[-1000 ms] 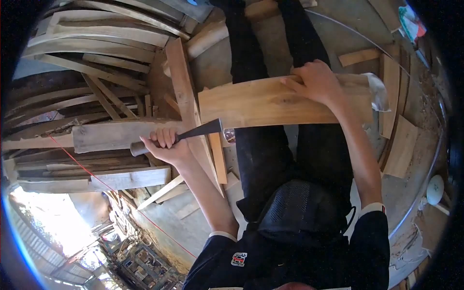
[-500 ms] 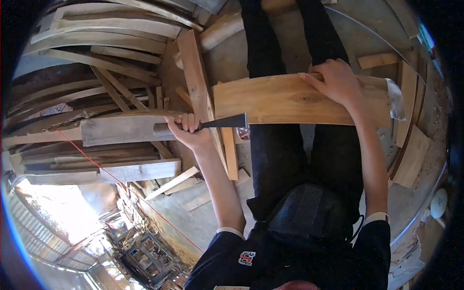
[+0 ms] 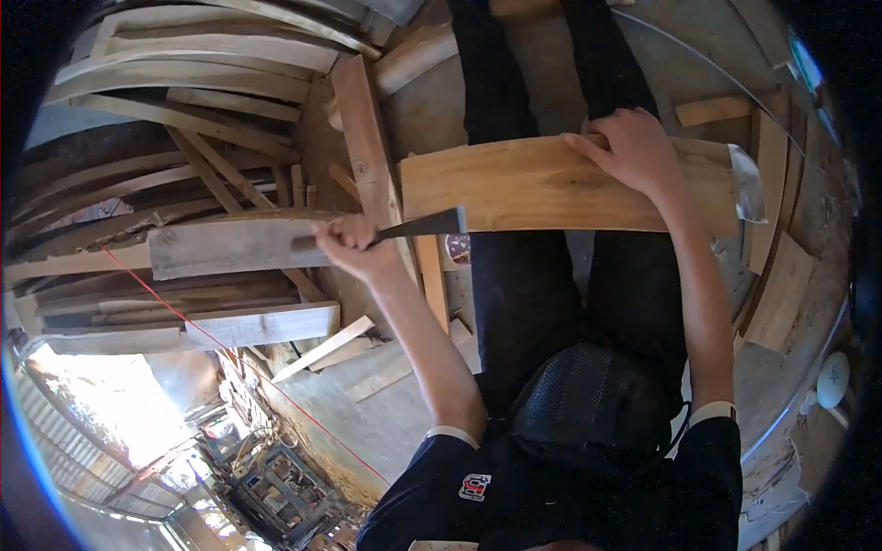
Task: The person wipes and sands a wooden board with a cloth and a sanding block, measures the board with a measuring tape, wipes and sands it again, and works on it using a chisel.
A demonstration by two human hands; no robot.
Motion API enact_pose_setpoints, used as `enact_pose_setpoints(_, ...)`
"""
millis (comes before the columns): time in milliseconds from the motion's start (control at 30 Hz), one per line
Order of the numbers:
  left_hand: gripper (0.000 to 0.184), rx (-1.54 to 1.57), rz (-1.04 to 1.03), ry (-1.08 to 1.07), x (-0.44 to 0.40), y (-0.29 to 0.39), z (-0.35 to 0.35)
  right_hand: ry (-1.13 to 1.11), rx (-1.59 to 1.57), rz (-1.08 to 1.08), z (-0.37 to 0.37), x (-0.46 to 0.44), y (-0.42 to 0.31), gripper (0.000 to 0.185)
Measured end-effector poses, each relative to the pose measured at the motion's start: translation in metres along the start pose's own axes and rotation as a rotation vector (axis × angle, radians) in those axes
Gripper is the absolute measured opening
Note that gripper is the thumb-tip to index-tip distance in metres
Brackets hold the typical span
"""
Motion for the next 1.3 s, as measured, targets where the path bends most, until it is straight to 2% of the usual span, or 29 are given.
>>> enact_pose_setpoints(67, 0.043, 0.048, -0.066, 0.043, -0.012, 0.017, 0.007, -0.059, -0.001, -0.008, 0.0, 0.0, -0.001, 0.06)
enact_pose_setpoints(100, 0.043, 0.043, -0.081, -0.013, -0.012, 0.022, 0.003, -0.06, -0.004, -0.014, 0.001, 0.0, -0.002, 0.06)
enact_pose_setpoints(200, 0.04, -0.024, -0.074, 0.028, 0.0, 0.014, -0.001, 0.01, 0.002, -0.007, 0.001, -0.001, -0.006, 0.062)
enact_pose_setpoints(233, 0.037, -0.045, -0.008, 0.115, 0.015, 0.003, -0.013, 0.04, -0.018, 0.018, -0.001, -0.003, -0.004, 0.066)
enact_pose_setpoints(267, 0.036, -0.059, 0.011, 0.114, 0.023, -0.009, -0.017, 0.07, -0.034, 0.042, -0.002, -0.003, -0.003, 0.07)
enact_pose_setpoints(433, 0.034, -0.181, 0.056, 0.166, 0.045, -0.037, -0.034, 0.09, -0.045, 0.032, -0.002, 0.001, 0.001, 0.064)
enact_pose_setpoints(467, 0.035, -0.211, 0.01, 0.253, 0.042, -0.029, -0.035, 0.092, -0.072, 0.034, -0.001, 0.003, 0.002, 0.06)
enact_pose_setpoints(533, 0.039, 0.072, 0.045, 0.087, 0.004, -0.018, -0.007, 0.113, -0.067, 0.028, 0.001, 0.006, 0.003, 0.06)
enact_pose_setpoints(600, 0.043, -0.043, -0.059, 0.059, -0.015, 0.011, -0.004, 0.138, -0.084, 0.04, 0.002, 0.005, 0.005, 0.059)
enact_pose_setpoints(633, 0.041, -0.003, -0.067, 0.007, -0.015, 0.019, -0.004, 0.11, -0.085, 0.036, 0.0, 0.001, 0.005, 0.063)
enact_pose_setpoints(733, 0.038, -0.009, -0.119, 0.193, -0.003, 0.022, -0.007, 0.066, -0.12, 0.042, -0.005, -0.004, -0.001, 0.067)
enact_pose_setpoints(767, 0.039, -0.056, -0.106, 0.175, 0.003, 0.014, -0.011, 0.064, -0.119, 0.029, -0.005, -0.005, 0.0, 0.068)
enact_pose_setpoints(800, 0.04, -0.098, -0.086, 0.159, 0.009, 0.004, -0.014, 0.065, -0.118, 0.04, -0.008, -0.006, 0.001, 0.068)
enact_pose_setpoints(833, 0.039, -0.054, 0.029, 0.137, 0.02, -0.014, -0.019, 0.1, -0.11, 0.047, -0.009, -0.005, 0.004, 0.069)
enact_pose_setpoints(900, 0.038, -0.161, 0.042, 0.262, 0.05, -0.035, -0.046, 0.137, -0.086, 0.049, -0.009, -0.004, 0.006, 0.07)
enact_pose_setpoints(933, 0.037, -0.103, 0.106, 0.049, 0.057, -0.042, -0.054, 0.14, -0.079, 0.031, -0.008, -0.002, 0.007, 0.07)
enact_pose_setpoints(1000, 0.037, -0.109, 0.086, -0.027, 0.075, -0.049, -0.064, 0.142, -0.061, -0.001, -0.005, -0.001, 0.011, 0.07)
enact_pose_setpoints(1067, 0.037, -0.119, 0.057, -0.096, 0.086, -0.048, -0.075, 0.013, -0.08, 0.024, -0.01, -0.004, 0.011, 0.071)
enact_pose_setpoints(1100, 0.037, -0.144, 0.038, -0.121, 0.085, -0.043, -0.079, 0.012, -0.077, 0.024, -0.012, -0.002, 0.01, 0.071)
enact_pose_setpoints(1133, 0.037, -0.171, 0.016, -0.148, 0.081, -0.037, -0.081, 0.12, -0.109, 0.042, -0.009, 0.001, 0.008, 0.07)
enact_pose_setpoints(1167, 0.037, -0.172, 0.02, -0.113, 0.073, -0.035, -0.077, 0.229, -0.145, 0.058, -0.005, 0.004, 0.006, 0.07)
enact_pose_setpoints(1200, 0.037, -0.178, 0.018, -0.12, 0.063, -0.029, -0.07, 0.231, -0.153, 0.055, -0.006, 0.002, 0.006, 0.07)
enact_pose_setpoints(1267, 0.035, -0.2, 0.001, 0.067, 0.039, -0.02, -0.046, 0.102, -0.082, 0.025, -0.01, -0.002, 0.009, 0.069)
enact_pose_setpoints(1300, 0.035, -0.153, -0.02, 0.089, 0.034, -0.015, -0.042, 0.105, -0.086, 0.012, -0.006, -0.001, 0.008, 0.069)
Point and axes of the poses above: each hand's wrist, its own x-axis away from the middle knuckle, its own z-axis out of the back of the hand, y = z × x, the point moved 5 cm from there along -x, towards the middle knuckle, and after that the axes turned 8 degrees about -z, right-handed, at the moved point
